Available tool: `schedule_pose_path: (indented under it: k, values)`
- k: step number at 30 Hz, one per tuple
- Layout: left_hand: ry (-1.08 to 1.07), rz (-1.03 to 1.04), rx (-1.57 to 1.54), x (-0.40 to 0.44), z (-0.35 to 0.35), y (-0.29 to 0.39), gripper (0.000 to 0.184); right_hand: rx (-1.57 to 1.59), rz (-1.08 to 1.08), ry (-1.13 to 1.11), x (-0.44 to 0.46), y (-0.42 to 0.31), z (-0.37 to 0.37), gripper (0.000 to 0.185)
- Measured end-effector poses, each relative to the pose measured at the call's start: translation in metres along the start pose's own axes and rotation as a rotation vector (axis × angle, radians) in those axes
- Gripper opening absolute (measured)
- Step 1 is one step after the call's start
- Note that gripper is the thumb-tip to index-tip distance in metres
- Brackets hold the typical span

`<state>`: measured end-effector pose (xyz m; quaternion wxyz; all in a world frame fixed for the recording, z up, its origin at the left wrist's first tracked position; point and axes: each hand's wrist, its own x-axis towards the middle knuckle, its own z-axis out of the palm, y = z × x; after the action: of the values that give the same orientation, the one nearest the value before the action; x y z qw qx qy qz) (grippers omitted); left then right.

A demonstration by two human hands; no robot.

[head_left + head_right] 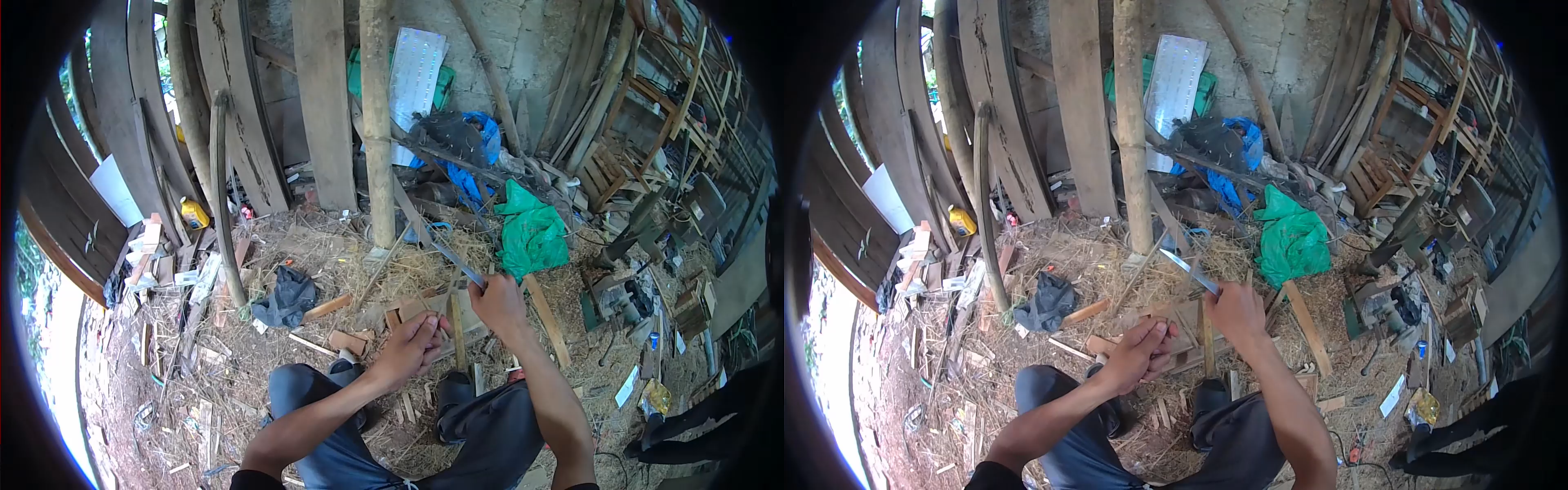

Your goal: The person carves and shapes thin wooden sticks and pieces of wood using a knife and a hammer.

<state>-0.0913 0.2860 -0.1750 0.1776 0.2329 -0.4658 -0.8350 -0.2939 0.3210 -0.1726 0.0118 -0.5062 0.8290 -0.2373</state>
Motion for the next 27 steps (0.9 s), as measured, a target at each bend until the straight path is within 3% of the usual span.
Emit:
schedule_pose_path:
  k: [3,6,8,11,12,17,20,22,23,25,27]
  values:
    - [-0.014,-0.021,-0.019,0.001,-0.001,-0.001,0.026,0.154,0.045,-0.199,0.003,0.014,0.016,0.024]
    - [-0.044,-0.014,0.006,0.005,-0.002,-0.011,0.025,0.065,0.026,-0.178,-0.007,-0.011,0.003,0.027]
    - [-0.044,-0.024,-0.006,0.008,0.000,-0.015,0.024,-0.235,-0.203,-0.230,-0.015,-0.023,0.002,0.026]
    - [-0.027,-0.081,-0.058,0.002,0.006,-0.016,0.024,-0.232,-0.113,-0.257,-0.002,-0.016,0.012,0.022]
    - [-0.014,-0.122,-0.110,-0.002,0.010,-0.016,0.024,-0.194,0.008,-0.112,0.011,0.003,0.017,0.019]
    - [-0.002,-0.162,-0.143,0.007,0.011,-0.025,0.023,-0.224,-0.013,0.038,0.012,0.025,0.024,0.021]
    - [0.000,-0.208,-0.173,0.004,0.010,-0.019,0.022,-0.169,-0.006,-0.101,0.010,0.025,0.020,0.022]
    - [0.008,-0.251,-0.205,0.004,0.008,-0.015,0.022,0.094,-0.176,-0.396,0.016,0.048,0.030,0.026]
    - [0.008,-0.262,-0.181,0.005,0.005,-0.017,0.022,0.097,-0.179,-0.401,0.017,0.054,0.029,0.026]
    - [0.013,-0.270,-0.159,0.007,-0.001,-0.020,0.023,0.367,-0.046,-0.743,0.019,0.050,0.013,0.033]
    - [0.064,-0.211,-0.040,0.010,-0.006,-0.020,0.025,0.400,-0.103,-0.665,0.019,0.052,0.014,0.033]
